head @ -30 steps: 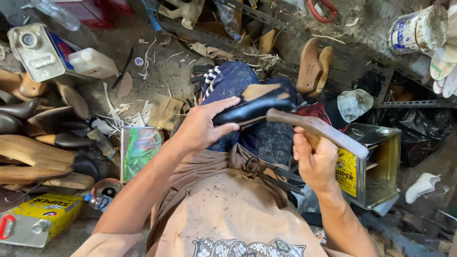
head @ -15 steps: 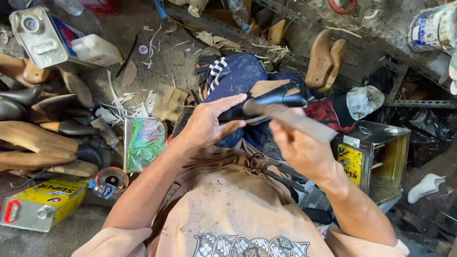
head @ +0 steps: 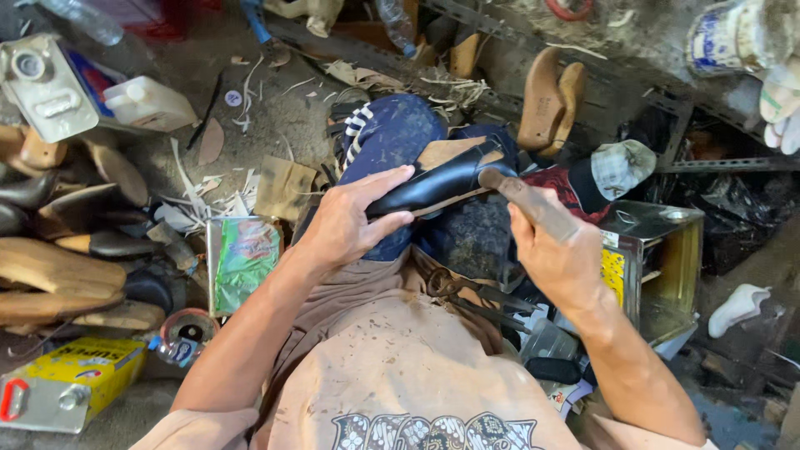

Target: The person repairs a black shoe by hammering the sole and heel area while seated. They use a hammer and a shoe last to shape and secure the shoe components, occasionally picking up and placing down the shoe and tools.

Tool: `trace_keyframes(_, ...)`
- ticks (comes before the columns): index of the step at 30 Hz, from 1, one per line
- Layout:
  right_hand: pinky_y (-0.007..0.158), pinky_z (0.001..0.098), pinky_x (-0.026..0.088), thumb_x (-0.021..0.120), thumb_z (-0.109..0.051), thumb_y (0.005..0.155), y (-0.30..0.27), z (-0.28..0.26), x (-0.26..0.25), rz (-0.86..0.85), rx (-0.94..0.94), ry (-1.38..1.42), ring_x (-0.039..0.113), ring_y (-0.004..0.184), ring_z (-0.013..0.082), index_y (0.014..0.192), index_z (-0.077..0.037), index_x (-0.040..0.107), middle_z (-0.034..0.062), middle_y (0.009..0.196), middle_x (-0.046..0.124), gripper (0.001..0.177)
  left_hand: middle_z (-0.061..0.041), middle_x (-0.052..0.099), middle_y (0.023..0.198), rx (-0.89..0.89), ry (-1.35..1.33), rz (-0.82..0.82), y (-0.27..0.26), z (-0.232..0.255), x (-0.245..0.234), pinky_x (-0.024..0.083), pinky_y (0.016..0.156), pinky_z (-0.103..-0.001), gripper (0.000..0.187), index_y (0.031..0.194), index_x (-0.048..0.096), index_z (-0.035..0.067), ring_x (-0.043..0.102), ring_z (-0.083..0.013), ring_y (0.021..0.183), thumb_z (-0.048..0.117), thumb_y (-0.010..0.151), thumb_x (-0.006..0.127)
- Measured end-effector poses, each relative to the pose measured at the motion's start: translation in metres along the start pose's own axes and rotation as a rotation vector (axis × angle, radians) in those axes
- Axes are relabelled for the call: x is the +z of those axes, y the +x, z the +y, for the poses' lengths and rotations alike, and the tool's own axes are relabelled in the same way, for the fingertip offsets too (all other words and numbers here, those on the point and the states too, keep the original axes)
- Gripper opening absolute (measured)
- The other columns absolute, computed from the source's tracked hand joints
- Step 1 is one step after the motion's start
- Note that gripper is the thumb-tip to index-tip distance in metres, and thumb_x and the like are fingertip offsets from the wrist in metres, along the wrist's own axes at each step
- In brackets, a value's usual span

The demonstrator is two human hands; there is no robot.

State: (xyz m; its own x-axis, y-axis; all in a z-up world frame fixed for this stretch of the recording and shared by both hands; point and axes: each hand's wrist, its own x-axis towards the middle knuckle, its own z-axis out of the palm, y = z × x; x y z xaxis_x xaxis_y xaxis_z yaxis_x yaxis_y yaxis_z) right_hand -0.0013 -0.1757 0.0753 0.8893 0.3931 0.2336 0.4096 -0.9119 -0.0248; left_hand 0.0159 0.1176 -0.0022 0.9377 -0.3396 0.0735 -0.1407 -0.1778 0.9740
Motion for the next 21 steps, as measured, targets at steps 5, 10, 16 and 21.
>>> trace_keyframes(5,0.056,0.0381,0.049,0.065,-0.007,0.108,0.026,-0.002,-0.057,0.059,0.231,0.348,0.067,0.069,0.0416,0.088,0.008,0.069,0.0246,0.071,0.062,0.026,-0.005,0.068,0.138,0.157,0.305,0.018,-0.018,-0.004,0.01,0.055,0.088,-0.037,0.054,0.139,0.065,0.02,0.07,-0.0266,0.114,0.031,0.089,0.08)
trace_keyframes(10,0.066,0.0377,0.053,0.068,-0.004,0.102,0.004,-0.009,-0.056,0.088,0.324,0.456,0.065,0.065,0.0328,0.08,0.0,0.07,0.0141,0.066,0.064,0.023,-0.008,0.067,0.139,0.25,0.357,0.025,-0.023,-0.004,0.012,0.054,0.083,-0.038,0.053,0.14,0.065,0.018,0.071,-0.0278,0.112,0.029,0.09,0.079)
trace_keyframes(16,0.064,0.0441,0.055,0.072,-0.015,0.097,-0.013,0.007,-0.008,0.011,0.148,0.391,0.069,0.071,0.0399,0.088,0.0,0.072,0.0192,0.072,0.068,0.017,-0.01,0.068,0.138,0.29,0.406,0.035,-0.024,0.0,0.013,0.055,0.082,-0.037,0.051,0.137,0.067,0.016,0.071,-0.0275,0.111,0.027,0.089,0.08)
trace_keyframes(21,0.057,0.0339,0.05,0.07,-0.015,0.1,-0.019,0.0,-0.01,0.077,0.298,0.432,0.06,0.056,0.0294,0.079,-0.006,0.068,0.0096,0.061,0.06,0.023,-0.008,0.067,0.14,0.309,0.451,0.046,-0.029,-0.002,0.015,0.054,0.083,-0.036,0.049,0.136,0.067,0.018,0.071,-0.0254,0.111,0.03,0.09,0.078)
